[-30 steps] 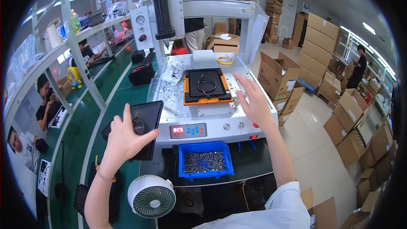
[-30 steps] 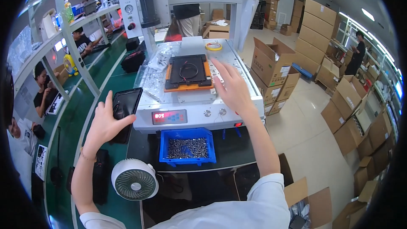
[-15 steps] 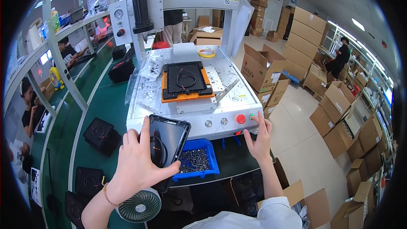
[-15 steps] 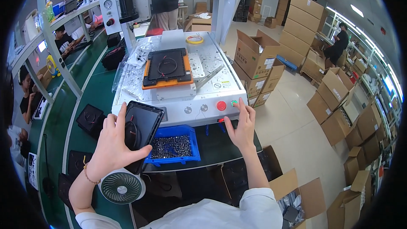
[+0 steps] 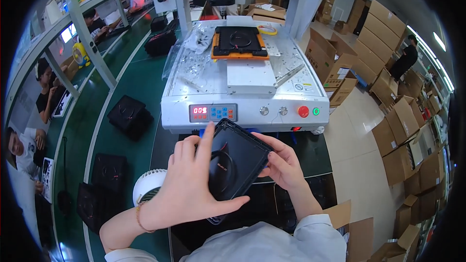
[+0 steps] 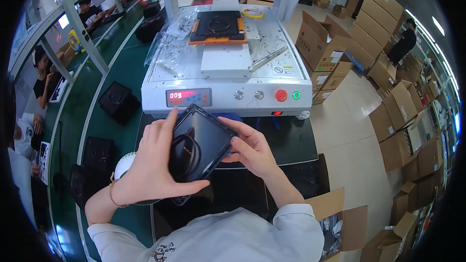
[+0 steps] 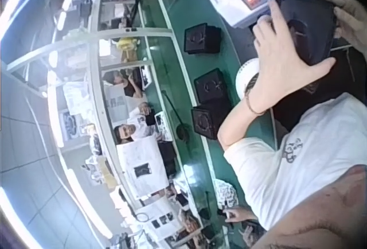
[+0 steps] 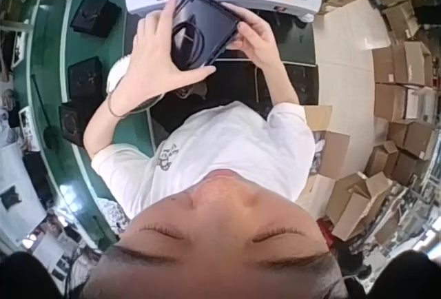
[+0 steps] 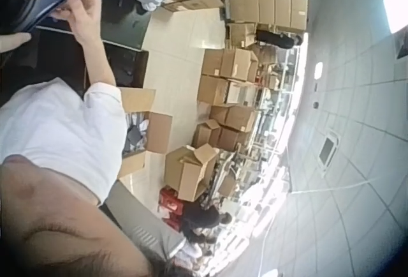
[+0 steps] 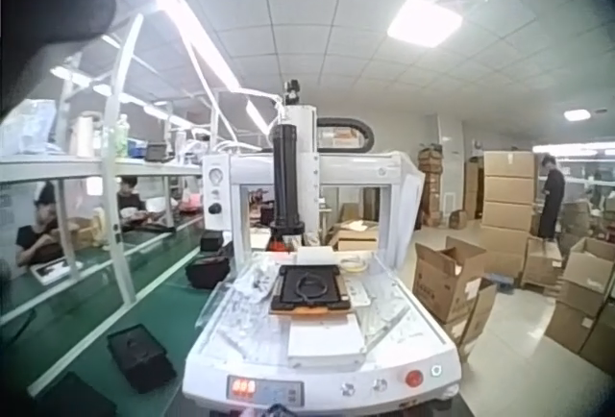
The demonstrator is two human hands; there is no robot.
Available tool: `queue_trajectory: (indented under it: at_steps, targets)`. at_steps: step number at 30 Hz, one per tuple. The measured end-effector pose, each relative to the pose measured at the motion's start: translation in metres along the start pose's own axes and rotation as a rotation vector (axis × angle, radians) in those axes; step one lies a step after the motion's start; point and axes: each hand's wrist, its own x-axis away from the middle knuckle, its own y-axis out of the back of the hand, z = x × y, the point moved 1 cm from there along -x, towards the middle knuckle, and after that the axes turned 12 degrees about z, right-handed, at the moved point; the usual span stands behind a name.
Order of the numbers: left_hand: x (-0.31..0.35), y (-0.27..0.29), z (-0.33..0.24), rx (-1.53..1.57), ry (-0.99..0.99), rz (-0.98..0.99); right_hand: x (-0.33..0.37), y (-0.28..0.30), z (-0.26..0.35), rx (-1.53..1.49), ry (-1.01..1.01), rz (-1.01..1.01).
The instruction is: Assembling electronic components by placing them into a machine and adding small screws.
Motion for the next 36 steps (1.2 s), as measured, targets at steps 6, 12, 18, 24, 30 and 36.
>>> queue_trajectory:
  at_steps: [6, 12, 18, 24, 30, 36]
  targets:
    - [0.039, -0.027, 0.06, 1.736, 0.184, -0.054, 0.014, 0.002, -0.013, -0.264, -0.074, 0.029]
    - [0.053, -0.076, 0.014, 2.556, 0.12, 0.35, 0.0, -0.008, -0.011, 0.226, -0.198, 0.171]
    - [0.047, -0.088, 0.009, 2.434, 0.171, 0.396, -0.027, -0.027, 0.012, 1.236, -0.028, 0.316]
    - [0.044, -0.106, 0.013, 2.457, 0.222, 0.441, -0.04, -0.03, 0.0, 1.301, 0.042, 0.574]
    - [0.05, -0.116, 0.027, 2.426, 0.275, 0.125, -0.031, -0.04, 0.02, 0.637, 0.007, 0.572]
    - [0.018, -0.073, 0.031, 2.176, -0.324, -0.158, 0.003, -0.058, 0.045, 0.247, 0.441, 0.767]
